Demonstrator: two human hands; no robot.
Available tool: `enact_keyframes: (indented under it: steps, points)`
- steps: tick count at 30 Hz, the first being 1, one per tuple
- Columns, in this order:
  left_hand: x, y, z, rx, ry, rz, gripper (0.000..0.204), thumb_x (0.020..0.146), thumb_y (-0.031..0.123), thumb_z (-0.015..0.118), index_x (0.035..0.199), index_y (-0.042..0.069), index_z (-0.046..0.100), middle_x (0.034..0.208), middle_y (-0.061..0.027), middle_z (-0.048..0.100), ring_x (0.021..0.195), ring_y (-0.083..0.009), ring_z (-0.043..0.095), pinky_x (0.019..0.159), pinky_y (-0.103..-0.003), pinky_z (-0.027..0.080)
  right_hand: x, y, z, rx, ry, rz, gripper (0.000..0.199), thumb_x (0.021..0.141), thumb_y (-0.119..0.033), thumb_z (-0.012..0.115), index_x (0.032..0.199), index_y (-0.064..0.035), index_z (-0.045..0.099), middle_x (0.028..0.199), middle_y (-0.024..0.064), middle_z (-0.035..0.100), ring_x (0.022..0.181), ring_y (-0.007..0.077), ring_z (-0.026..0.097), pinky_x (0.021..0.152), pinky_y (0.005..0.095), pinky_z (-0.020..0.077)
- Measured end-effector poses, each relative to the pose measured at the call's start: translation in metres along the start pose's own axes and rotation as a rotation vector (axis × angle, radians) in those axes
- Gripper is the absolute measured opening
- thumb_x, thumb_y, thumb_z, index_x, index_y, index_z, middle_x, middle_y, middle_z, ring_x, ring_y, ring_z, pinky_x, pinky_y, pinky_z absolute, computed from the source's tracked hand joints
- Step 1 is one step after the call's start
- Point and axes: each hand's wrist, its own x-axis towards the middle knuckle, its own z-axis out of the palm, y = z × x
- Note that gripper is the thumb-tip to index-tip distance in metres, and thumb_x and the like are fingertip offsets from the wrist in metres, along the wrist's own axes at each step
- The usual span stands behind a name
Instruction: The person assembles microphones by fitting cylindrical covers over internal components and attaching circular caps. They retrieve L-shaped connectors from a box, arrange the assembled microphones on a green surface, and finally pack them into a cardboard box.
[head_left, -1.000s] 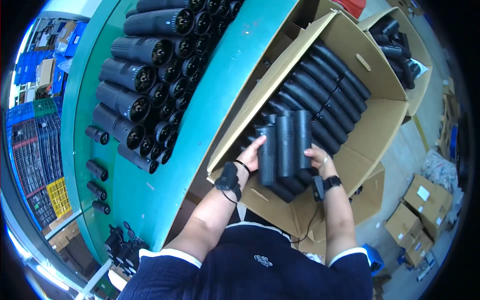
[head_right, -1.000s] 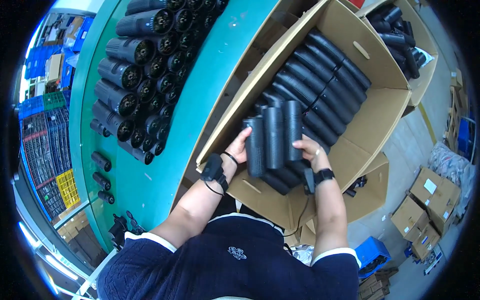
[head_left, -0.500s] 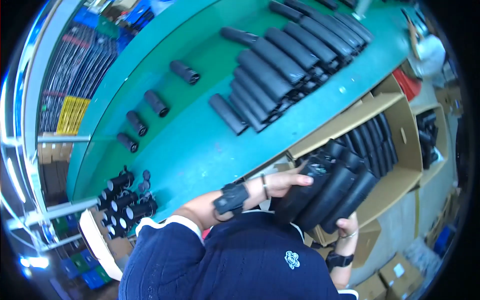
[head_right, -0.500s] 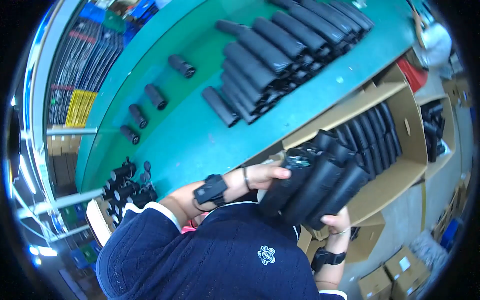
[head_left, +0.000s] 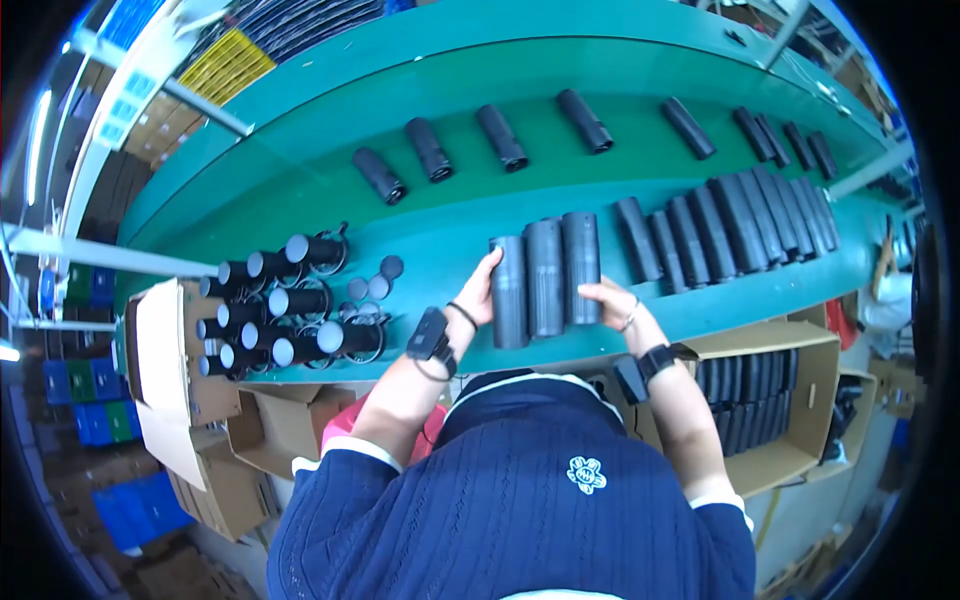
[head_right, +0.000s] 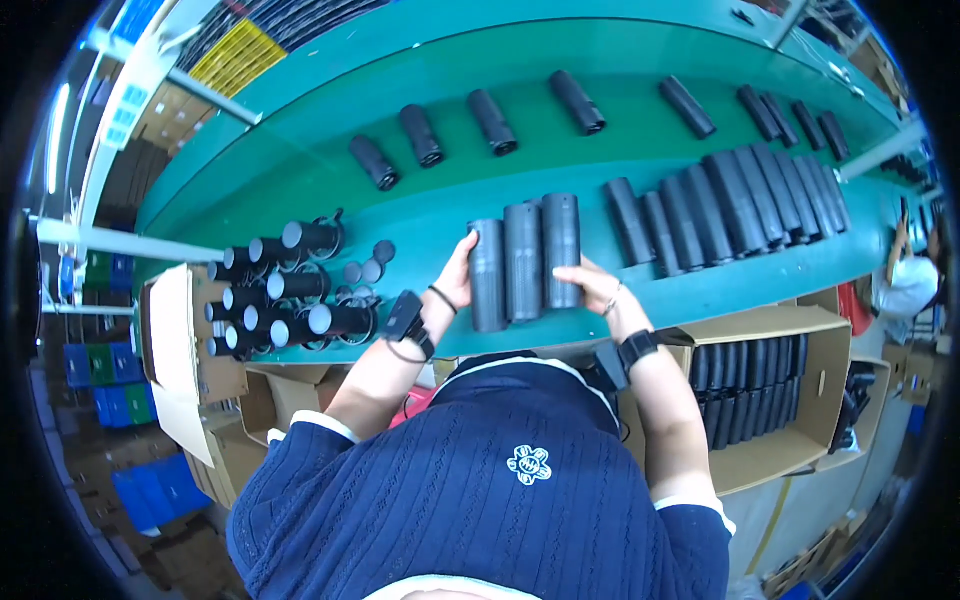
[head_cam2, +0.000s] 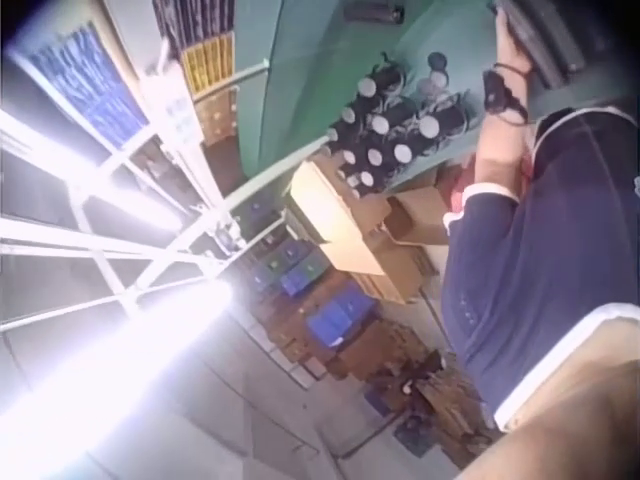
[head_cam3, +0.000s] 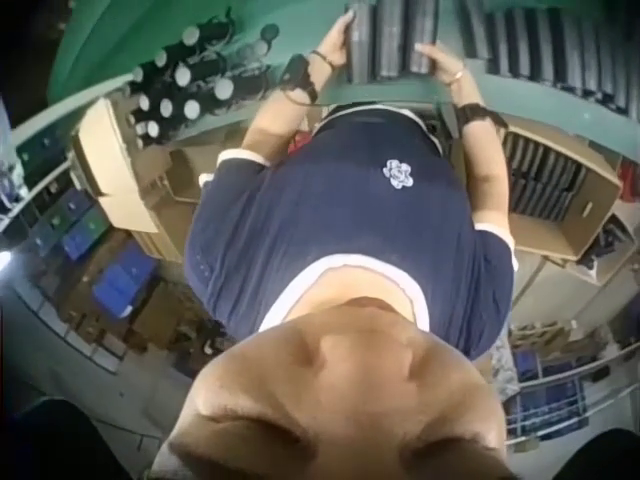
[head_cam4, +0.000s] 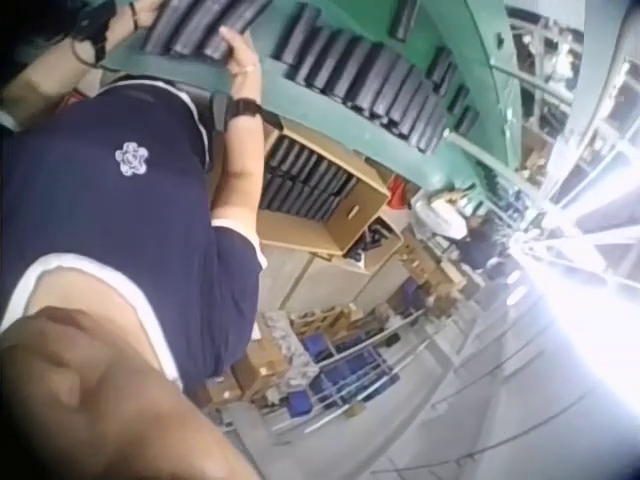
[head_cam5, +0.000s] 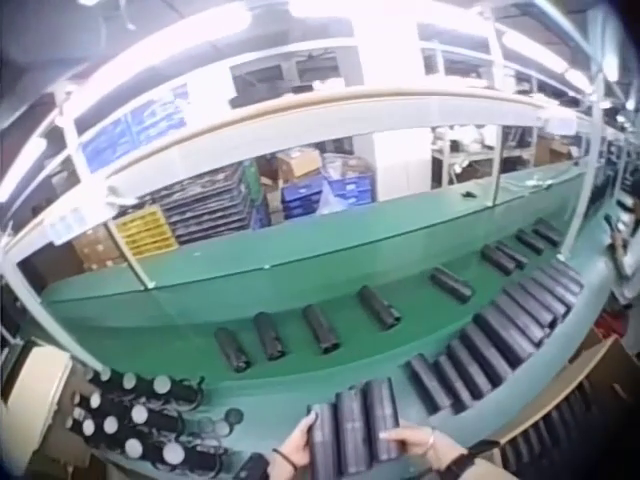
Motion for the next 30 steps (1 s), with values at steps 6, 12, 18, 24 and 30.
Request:
enact_keyframes:
  steps: [6, 12, 18, 24, 30]
  points:
    - [0.004, 0.033, -0.035, -0.055, -0.011, 0.062, 0.043, 0.083, 0.041, 0.063, 0.109, 0.007, 0.058, 0.098, -0.0102, 0.065, 0.085, -0.0243, 0.063, 0.081, -0.044, 0.05, 0.043, -0.024, -0.003, -0.095, 0.096, 0.027, 0.074, 0.074, -0.01, 0.07, 0.138, -0.0056, 0.032, 0.122, 0.0109, 0.052, 0.11, 0.025, 0.054, 0.094, 0.0429, 0.0459]
    - [-0.005, 0.042, -0.062, 0.03, 0.078, 0.059, 0.039, 0.079, 0.032, 0.07, 0.107, 0.008, 0.057, 0.09, -0.0084, 0.064, 0.081, -0.0234, 0.064, 0.078, -0.044, 0.052, 0.052, -0.031, -0.013, -0.253, 0.178, -0.031, 0.081, 0.07, -0.005, 0.071, 0.139, -0.0079, 0.03, 0.117, 0.0108, 0.053, 0.107, 0.0241, 0.055, 0.089, 0.0397, 0.0477]
    - [-0.021, 0.041, -0.052, 0.192, 0.212, 0.182, 0.057, 0.073, 0.023, 0.078, 0.118, 0.008, 0.047, 0.099, -0.0071, 0.059, 0.085, -0.0206, 0.061, 0.076, -0.043, 0.052, 0.061, -0.027, -0.027, -0.592, 0.366, -0.052, 0.085, 0.069, -0.011, 0.074, 0.14, -0.0022, 0.027, 0.125, 0.0152, 0.051, 0.113, 0.0261, 0.052, 0.098, 0.0354, 0.0401]
    - [-0.016, 0.038, -0.069, 0.368, 0.487, 0.311, 0.08, 0.07, 0.026, 0.08, 0.13, 0.001, 0.033, 0.113, -0.0169, 0.053, 0.1, -0.0272, 0.057, 0.082, -0.044, 0.051, 0.072, -0.01, -0.071, -1.193, 0.559, -0.206, 0.094, 0.075, -0.027, 0.073, 0.143, 0.0017, 0.016, 0.129, 0.0223, 0.047, 0.118, 0.0318, 0.049, 0.1, 0.0362, 0.0376]
    - [-0.029, 0.037, -0.073, 0.266, 0.502, 0.415, 0.072, 0.079, 0.032, 0.073, 0.129, 0.001, 0.032, 0.116, -0.015, 0.052, 0.102, -0.0258, 0.056, 0.083, -0.043, 0.051, 0.062, -0.014, -0.043, -1.565, 0.63, -0.069, 0.093, 0.078, -0.028, 0.07, 0.144, -0.0012, 0.01, 0.131, 0.0285, 0.037, 0.118, 0.0425, 0.042, 0.1, 0.0428, 0.0364]
